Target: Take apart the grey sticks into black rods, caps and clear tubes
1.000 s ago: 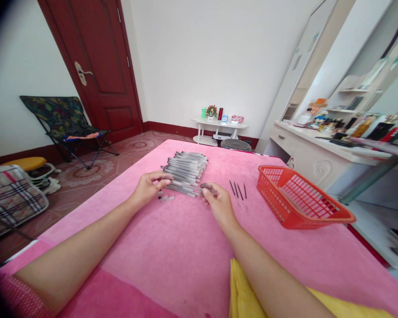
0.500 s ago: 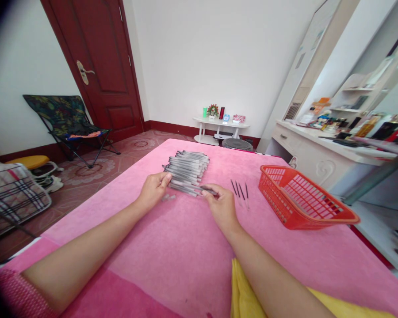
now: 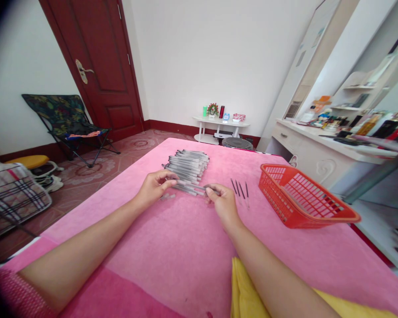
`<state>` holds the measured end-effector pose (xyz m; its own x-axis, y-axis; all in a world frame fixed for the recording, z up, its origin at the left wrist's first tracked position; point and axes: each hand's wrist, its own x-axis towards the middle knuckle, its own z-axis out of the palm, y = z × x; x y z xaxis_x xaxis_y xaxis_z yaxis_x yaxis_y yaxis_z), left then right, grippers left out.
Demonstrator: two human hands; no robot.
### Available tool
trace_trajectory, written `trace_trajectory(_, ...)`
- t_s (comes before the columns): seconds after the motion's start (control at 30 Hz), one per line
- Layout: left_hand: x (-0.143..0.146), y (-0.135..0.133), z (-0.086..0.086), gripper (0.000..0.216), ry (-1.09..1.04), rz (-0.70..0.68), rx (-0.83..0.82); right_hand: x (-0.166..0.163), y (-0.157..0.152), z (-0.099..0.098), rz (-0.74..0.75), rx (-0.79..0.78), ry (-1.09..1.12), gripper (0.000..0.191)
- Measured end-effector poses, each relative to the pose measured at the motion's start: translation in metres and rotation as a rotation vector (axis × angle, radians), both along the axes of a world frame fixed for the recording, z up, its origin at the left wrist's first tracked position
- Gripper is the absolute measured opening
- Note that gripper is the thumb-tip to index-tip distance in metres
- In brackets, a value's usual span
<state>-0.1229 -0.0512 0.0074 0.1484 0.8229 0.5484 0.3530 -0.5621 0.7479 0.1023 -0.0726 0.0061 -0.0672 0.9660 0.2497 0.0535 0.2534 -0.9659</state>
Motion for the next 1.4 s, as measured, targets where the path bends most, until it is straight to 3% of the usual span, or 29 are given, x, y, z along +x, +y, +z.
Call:
trace_trajectory(0.23,0.001,-0.001,-0.003,0.018,-0.067,0.069,-0.096,-0.001,0.002,-0.002,-0.06,0.078,-0.067,0.021)
trace_trajectory(0.53,0.004,-0.005,0.003,0.039,0.174,0.188,-0.064,0.0,0.001,-0.002,-0.098,0.26,-0.238,0.017)
trace_trajectory(0.63,0.007,-0.001,0.002,0.046,0.062,0.169,-0.299,0.001,-0.001,0.0,-0.111,0.383,-0.313,0.015)
trace_trajectory(0.8,0.003,0.003,0.011,0.043,-0.244,-0.069,-0.895,0.001,-0.006,0.007,-0.091,0.588,-0.445,0.016)
trace_trajectory(0.87,-0.002,0.003,0.016,0.044,-0.252,-0.159,-1.096,0.001,-0.008,0.009,-0.061,0.674,-0.503,0.018)
trace_trajectory(0.93,-0.007,0.003,0.018,0.045,-0.23,-0.234,-1.172,0.001,-0.01,0.01,-0.049,0.708,-0.528,0.019)
trace_trajectory(1.0,-0.008,0.002,0.017,0.045,-0.215,-0.249,-1.043,0.001,-0.009,0.009,-0.079,0.656,-0.509,0.018)
trace_trajectory(1.1,-0.002,0.0,0.013,0.045,-0.135,-0.155,-0.67,0.001,-0.007,0.008,-0.136,0.473,-0.433,0.016)
trace_trajectory(1.23,0.003,0.001,0.008,0.032,0.085,-0.043,-0.257,0.001,-0.003,0.006,-0.08,0.275,-0.342,0.015)
trace_trajectory(1.4,-0.003,-0.002,0.012,0.025,0.232,0.005,-0.02,0.003,0.002,0.005,0.015,0.199,-0.251,0.019)
